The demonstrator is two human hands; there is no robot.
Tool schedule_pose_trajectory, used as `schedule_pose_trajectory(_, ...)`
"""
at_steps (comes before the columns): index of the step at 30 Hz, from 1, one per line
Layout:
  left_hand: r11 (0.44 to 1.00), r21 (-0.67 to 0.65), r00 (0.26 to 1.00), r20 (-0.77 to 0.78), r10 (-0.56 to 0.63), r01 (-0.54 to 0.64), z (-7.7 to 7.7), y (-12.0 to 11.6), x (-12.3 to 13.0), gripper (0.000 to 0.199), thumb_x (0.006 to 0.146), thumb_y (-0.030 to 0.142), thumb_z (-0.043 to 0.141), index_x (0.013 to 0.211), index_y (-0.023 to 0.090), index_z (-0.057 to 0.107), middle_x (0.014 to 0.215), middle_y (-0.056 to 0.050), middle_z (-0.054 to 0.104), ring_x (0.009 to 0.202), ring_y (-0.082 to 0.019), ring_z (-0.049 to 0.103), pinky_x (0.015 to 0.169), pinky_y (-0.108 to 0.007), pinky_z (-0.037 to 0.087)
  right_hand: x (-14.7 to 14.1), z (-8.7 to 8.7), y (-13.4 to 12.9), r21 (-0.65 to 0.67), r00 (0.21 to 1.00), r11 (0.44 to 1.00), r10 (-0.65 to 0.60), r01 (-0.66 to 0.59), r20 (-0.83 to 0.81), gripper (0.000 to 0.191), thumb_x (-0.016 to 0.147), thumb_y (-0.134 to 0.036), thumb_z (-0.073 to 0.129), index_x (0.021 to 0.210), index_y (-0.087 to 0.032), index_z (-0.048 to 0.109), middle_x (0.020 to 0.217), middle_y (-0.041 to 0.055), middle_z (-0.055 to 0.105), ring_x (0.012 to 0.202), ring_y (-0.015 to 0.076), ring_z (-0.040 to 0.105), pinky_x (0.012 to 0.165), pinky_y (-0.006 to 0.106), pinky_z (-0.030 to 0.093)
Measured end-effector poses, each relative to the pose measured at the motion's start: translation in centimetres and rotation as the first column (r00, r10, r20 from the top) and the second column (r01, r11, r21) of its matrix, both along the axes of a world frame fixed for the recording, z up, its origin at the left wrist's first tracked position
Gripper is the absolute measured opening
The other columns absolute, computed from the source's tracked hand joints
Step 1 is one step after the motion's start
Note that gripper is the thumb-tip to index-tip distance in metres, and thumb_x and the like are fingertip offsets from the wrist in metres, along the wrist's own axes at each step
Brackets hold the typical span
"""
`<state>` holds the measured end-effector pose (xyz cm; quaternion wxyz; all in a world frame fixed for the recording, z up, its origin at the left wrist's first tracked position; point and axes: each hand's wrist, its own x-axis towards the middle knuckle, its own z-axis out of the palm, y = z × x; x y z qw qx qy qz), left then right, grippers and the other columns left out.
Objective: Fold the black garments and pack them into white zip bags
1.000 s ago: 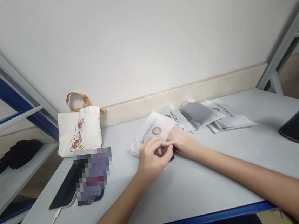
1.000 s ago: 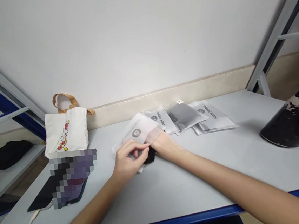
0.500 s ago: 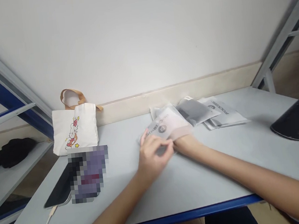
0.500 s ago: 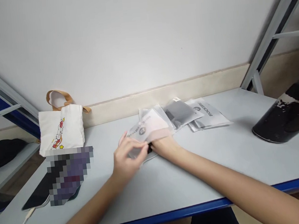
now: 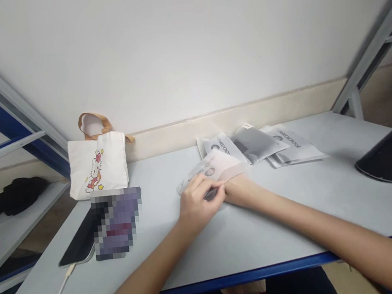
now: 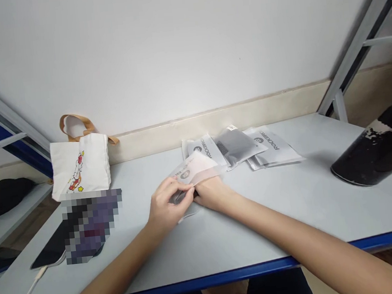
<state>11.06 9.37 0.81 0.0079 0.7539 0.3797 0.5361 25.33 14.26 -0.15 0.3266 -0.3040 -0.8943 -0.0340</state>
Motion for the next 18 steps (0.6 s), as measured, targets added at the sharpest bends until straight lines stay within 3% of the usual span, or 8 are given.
schedule_pose_trajectory(3, 0.992, 0.017, 0.992, -0.021, 0.128, -0.128, 0.9, 0.6, -1.6, 0.006, 0.079, 0.016, 0.061, 0.076, 0.019, 0.065, 0.073, -0.002, 0.063, 0.071, -0.014, 0.061, 0.065, -0.026, 0.050, 1.1, 0.9, -1.1, -0.070, 0.996, 0.995, 0.080, -0.077, 0.036, 0.042, 0.079, -0.031, 0.060, 0.118, -0.016, 0.056, 0.113, 0.0106, 0.064, 0.101, 0.0236, 0.061, 0.083, 0.036, 0.051)
schedule_pose_trajectory(6, 0.980, -0.004, 0.979, 0.046, 0.199, -0.199, 1.7, 1.2, -3.4, 0.006, 0.081, 0.018, 0.061, 0.079, 0.020, 0.066, 0.076, -0.001, 0.063, 0.072, -0.012, 0.061, 0.068, -0.025, 0.050, 1.7, 2.0, -1.6, 0.002, 0.994, 0.994, 0.111, -0.111, 0.000, 0.045, 0.085, -0.033, 0.055, 0.126, -0.017, 0.050, 0.119, 0.0100, 0.061, 0.109, 0.0211, 0.056, 0.092, 0.037, 0.047)
schedule_pose_trajectory(9, 0.989, -0.034, 0.989, 0.036, 0.144, -0.143, 2.1, 1.6, -4.6, 0.006, 0.083, 0.020, 0.060, 0.083, 0.021, 0.066, 0.078, 0.000, 0.063, 0.074, -0.011, 0.061, 0.071, -0.024, 0.051, 1.9, 2.4, -1.1, 0.160, 0.997, 0.984, 0.076, -0.077, 0.013, 0.037, 0.086, -0.037, 0.055, 0.116, -0.017, 0.058, 0.114, 0.0113, 0.063, 0.111, 0.0241, 0.054, 0.093, 0.040, 0.046)
schedule_pose_trajectory(12, 0.991, 0.008, 0.987, -0.097, 0.132, -0.132, 2.3, 1.9, -5.5, 0.008, 0.084, 0.021, 0.059, 0.087, 0.022, 0.067, 0.081, 0.000, 0.064, 0.076, -0.012, 0.061, 0.069, -0.022, 0.050, 2.1, 2.4, -0.4, 0.258, 0.996, 0.966, 0.003, -0.026, 0.093, 0.040, 0.084, -0.043, 0.056, 0.110, -0.014, 0.062, 0.114, 0.0149, 0.062, 0.109, 0.0286, 0.054, 0.090, 0.044, 0.047)
schedule_pose_trajectory(15, 0.991, -0.004, 0.968, -0.215, 0.132, -0.136, 2.3, 1.8, -6.0, 0.014, 0.087, 0.021, 0.055, 0.095, 0.024, 0.066, 0.085, -0.001, 0.064, 0.078, -0.013, 0.061, 0.065, -0.021, 0.049, 2.4, 2.4, -0.1, 0.292, 0.988, 0.956, -0.042, -0.003, 0.148, 0.042, 0.085, -0.047, 0.054, 0.109, -0.013, 0.063, 0.112, 0.0150, 0.062, 0.106, 0.0282, 0.055, 0.090, 0.044, 0.047)
schedule_pose_trajectory(18, 0.988, -0.113, 0.951, -0.304, 0.062, -0.101, 2.2, 1.6, -5.8, 0.023, 0.086, 0.014, 0.051, 0.102, 0.025, 0.064, 0.090, -0.001, 0.064, 0.085, -0.014, 0.061, 0.073, -0.024, 0.050, 2.5, 2.4, 0.0, 0.279, 0.979, 0.959, -0.103, 0.050, 0.177, 0.039, 0.088, -0.042, 0.051, 0.111, -0.013, 0.061, 0.118, 0.0155, 0.059, 0.114, 0.0291, 0.050, 0.095, 0.045, 0.042)
